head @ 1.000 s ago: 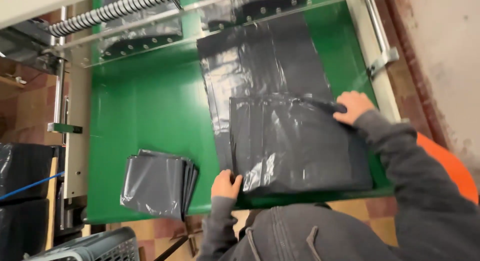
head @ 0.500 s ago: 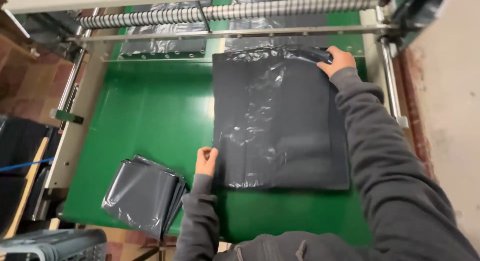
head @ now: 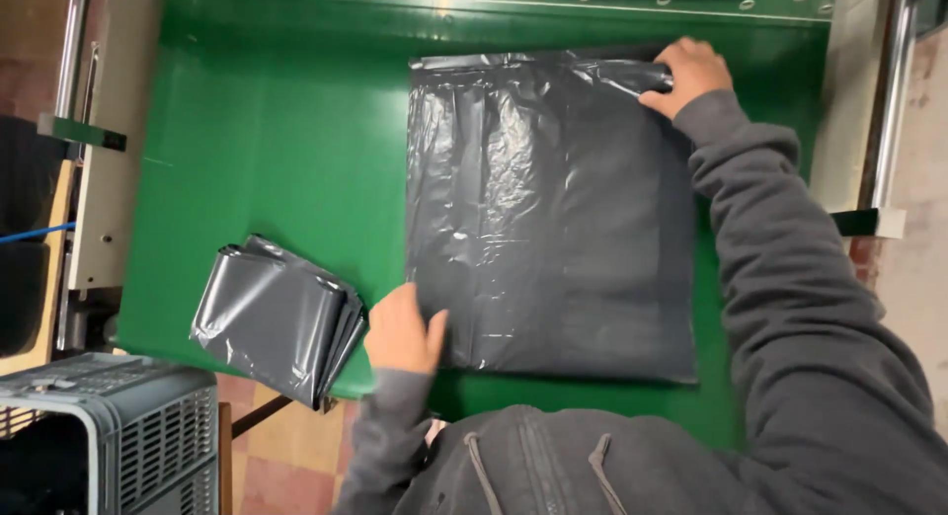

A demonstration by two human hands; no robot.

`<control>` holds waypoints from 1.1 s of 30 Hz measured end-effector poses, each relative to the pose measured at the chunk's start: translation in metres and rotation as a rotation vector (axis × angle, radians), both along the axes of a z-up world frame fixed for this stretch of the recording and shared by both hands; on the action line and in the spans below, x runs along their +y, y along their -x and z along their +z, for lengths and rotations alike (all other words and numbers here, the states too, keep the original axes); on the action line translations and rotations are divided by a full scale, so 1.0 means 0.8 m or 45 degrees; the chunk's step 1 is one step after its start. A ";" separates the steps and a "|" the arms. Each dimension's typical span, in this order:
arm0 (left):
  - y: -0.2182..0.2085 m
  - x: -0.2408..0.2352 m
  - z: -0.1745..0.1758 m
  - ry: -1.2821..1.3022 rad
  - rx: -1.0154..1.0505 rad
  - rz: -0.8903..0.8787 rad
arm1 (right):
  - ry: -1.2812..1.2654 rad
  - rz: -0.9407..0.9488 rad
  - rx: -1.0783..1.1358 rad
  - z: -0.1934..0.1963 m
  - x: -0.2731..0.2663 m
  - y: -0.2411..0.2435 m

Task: Folding plastic bags taken from a conveyor belt and placing them into a collection basket.

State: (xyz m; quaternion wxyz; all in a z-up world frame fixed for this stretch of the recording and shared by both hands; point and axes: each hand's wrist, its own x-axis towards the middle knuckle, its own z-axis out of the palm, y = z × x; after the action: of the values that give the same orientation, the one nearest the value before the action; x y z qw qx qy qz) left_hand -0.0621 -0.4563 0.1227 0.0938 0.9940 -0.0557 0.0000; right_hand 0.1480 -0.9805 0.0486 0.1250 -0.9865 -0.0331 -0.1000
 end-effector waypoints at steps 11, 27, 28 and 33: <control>-0.094 -0.169 -0.076 0.616 0.030 -0.831 | 0.354 -0.155 0.749 -0.049 0.006 -0.094; -0.222 0.066 -0.234 2.709 1.550 0.357 | 0.191 0.321 -0.570 0.029 0.209 0.453; -0.205 0.061 -0.194 2.480 1.332 0.396 | 0.200 0.273 -0.451 0.018 0.210 0.467; -0.048 0.055 0.010 0.906 0.519 0.161 | 0.423 0.064 -0.172 0.075 0.265 0.481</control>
State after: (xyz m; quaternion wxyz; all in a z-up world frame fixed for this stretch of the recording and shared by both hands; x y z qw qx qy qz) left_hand -0.0239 -0.4124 0.1310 0.4403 0.8808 0.0287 -0.1718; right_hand -0.2366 -0.7689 0.1085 -0.0396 -0.9835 -0.0821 -0.1561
